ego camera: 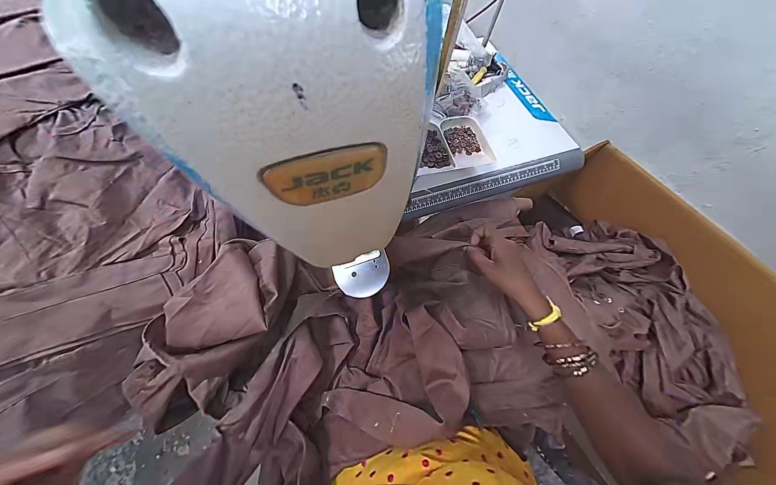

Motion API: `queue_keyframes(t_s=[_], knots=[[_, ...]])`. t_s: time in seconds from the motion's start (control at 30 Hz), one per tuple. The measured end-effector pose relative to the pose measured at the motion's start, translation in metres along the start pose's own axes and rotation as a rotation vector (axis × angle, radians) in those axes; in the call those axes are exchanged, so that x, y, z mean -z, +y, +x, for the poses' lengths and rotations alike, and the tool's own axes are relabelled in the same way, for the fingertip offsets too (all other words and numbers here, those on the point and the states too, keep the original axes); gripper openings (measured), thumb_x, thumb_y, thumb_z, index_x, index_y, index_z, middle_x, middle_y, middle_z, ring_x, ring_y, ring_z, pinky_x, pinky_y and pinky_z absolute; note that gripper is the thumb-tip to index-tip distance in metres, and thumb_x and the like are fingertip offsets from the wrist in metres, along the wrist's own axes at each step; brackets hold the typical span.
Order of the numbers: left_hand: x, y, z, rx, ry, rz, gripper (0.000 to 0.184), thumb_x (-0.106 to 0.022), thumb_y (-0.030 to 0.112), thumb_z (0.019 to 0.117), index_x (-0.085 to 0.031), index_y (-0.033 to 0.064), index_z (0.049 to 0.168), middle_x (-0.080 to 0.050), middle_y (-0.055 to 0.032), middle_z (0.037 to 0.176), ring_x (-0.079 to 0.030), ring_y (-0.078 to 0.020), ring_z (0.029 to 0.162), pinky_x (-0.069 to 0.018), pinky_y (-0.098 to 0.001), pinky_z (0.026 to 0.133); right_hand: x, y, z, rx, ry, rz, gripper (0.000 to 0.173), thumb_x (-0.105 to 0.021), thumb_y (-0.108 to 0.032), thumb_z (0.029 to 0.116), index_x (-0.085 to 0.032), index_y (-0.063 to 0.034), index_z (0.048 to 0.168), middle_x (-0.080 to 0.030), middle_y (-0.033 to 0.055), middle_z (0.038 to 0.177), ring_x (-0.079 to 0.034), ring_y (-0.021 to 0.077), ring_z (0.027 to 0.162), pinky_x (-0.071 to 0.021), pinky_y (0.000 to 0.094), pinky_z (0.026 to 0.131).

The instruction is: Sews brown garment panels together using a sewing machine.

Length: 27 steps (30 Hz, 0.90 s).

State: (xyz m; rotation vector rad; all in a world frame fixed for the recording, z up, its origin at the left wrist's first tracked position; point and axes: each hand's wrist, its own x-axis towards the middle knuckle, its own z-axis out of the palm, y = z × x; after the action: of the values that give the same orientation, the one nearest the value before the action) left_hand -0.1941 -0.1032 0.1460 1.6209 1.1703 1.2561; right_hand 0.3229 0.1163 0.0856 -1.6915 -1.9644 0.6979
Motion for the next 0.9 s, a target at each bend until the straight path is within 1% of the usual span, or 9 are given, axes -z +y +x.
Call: queue_keyframes(t_s=[0.13, 0.23, 0.33, 0.4, 0.47, 0.57, 0.67, 0.8, 0.9], knots=[[-0.151, 0.006, 0.063, 0.397, -0.229, -0.290, 0.086, -0.035, 0.077, 0.0941, -0.058, 0.0091, 0.141, -0.071, -0.0056, 0.126, -0.070, -0.0204, 0.114, -0.0573, -0.0395, 0.099, -0.004, -0.107, -0.069, 0.422, -0.093, 0.288, 0.013, -0.059, -0.014, 0.0971, -0.068, -0.0039, 0.098, -0.069, 0.0073, 0.086, -0.067, 0.0154, 0.071, -0.0563, 0.0371, 0.062], [-0.205, 0.011, 0.081, 0.534, 0.024, -0.412, 0.031, -0.057, 0.043, 0.1016, -0.068, 0.0143, 0.109, -0.074, 0.0069, 0.092, -0.070, -0.0034, 0.083, -0.0597, -0.0251, 0.077, -0.030, -0.152, -0.109, 0.859, -0.167, 0.186, 0.022, -0.062, -0.032, 0.1012, -0.072, -0.0119, 0.105, -0.073, 0.0027, 0.089, -0.071, 0.0152, 0.079, -0.0585, 0.0325, 0.069], [-0.163, 0.002, 0.096, 0.502, 0.553, -0.446, 0.018, -0.045, 0.013, 0.1065, -0.057, 0.0064, 0.118, -0.073, 0.0028, 0.090, -0.071, -0.0058, 0.081, -0.0622, -0.0269, 0.074, -0.040, -0.138, -0.102, 0.873, -0.079, -0.016, 0.038, -0.060, -0.049, 0.0984, -0.073, -0.0132, 0.092, -0.071, 0.0013, 0.077, -0.069, 0.0192, 0.075, -0.0576, 0.0377, 0.073], [-0.126, -0.016, 0.095, 0.569, 0.801, -0.421, 0.019, -0.037, 0.015, 0.1098, -0.055, 0.0092, 0.112, -0.069, 0.0045, 0.083, -0.069, -0.0035, 0.074, -0.0604, -0.0240, 0.067, -0.052, -0.126, -0.105, 0.926, -0.321, 0.029, 0.039, -0.061, -0.048, 0.0977, -0.073, -0.0112, 0.092, -0.068, 0.0039, 0.075, -0.069, 0.0220, 0.070, -0.0566, 0.0416, 0.063], [-0.111, -0.023, 0.081, 0.610, 0.822, -0.457, 0.022, -0.037, 0.016, 0.1100, -0.056, 0.0073, 0.118, -0.069, 0.0013, 0.090, -0.069, -0.0055, 0.080, -0.0598, -0.0263, 0.072, -0.062, -0.130, -0.110, 0.949, -0.576, 0.232, 0.038, -0.060, -0.044, 0.0999, -0.076, -0.0086, 0.097, -0.073, 0.0055, 0.080, -0.071, 0.0207, 0.073, -0.0558, 0.0407, 0.061], [-0.116, -0.021, 0.064, 0.579, 0.758, -0.519, 0.027, -0.036, 0.007, 0.1083, -0.053, 0.0059, 0.128, -0.072, 0.0004, 0.097, -0.071, -0.0054, 0.086, -0.0612, -0.0245, 0.075, -0.068, -0.148, -0.093, 0.765, -0.315, 0.304, 0.028, -0.063, -0.030, 0.1005, -0.076, -0.0058, 0.097, -0.075, 0.0075, 0.088, -0.072, 0.0163, 0.075, -0.0603, 0.0348, 0.067], [-0.114, -0.023, 0.055, 0.554, 0.759, -0.532, 0.028, -0.035, 0.004, 0.1078, -0.053, 0.0035, 0.130, -0.073, -0.0014, 0.099, -0.071, -0.0061, 0.086, -0.0610, -0.0245, 0.075, -0.088, -0.159, -0.058, 0.553, -0.278, 0.249, 0.050, -0.073, -0.031, 0.0933, -0.063, -0.0074, 0.136, -0.066, 0.0148, 0.128, -0.067, 0.0153, 0.075, -0.0580, 0.0322, 0.066], [-0.120, -0.016, 0.044, 0.461, 0.709, 0.166, 0.049, -0.051, 0.015, 0.1025, -0.039, -0.0039, 0.146, -0.058, -0.0123, 0.132, -0.062, -0.0100, 0.108, -0.0535, -0.0275, 0.088, -0.124, -0.166, -0.049, 0.570, -0.148, 0.414, 0.017, -0.071, -0.026, 0.0951, -0.078, -0.0109, 0.099, -0.076, 0.0041, 0.107, -0.071, 0.0098, 0.092, -0.0579, 0.0273, 0.080], [-0.152, 0.006, 0.041, 0.126, 0.553, 0.787, 0.062, -0.065, 0.048, 0.0942, -0.059, -0.0040, 0.128, -0.059, -0.0266, 0.130, -0.055, -0.0379, 0.122, -0.0424, -0.0581, 0.101, -0.113, -0.171, -0.052, 0.697, 0.000, 0.321, 0.019, -0.064, -0.024, 0.1009, -0.075, -0.0093, 0.097, -0.076, 0.0041, 0.101, -0.073, 0.0125, 0.096, -0.0599, 0.0281, 0.083]])
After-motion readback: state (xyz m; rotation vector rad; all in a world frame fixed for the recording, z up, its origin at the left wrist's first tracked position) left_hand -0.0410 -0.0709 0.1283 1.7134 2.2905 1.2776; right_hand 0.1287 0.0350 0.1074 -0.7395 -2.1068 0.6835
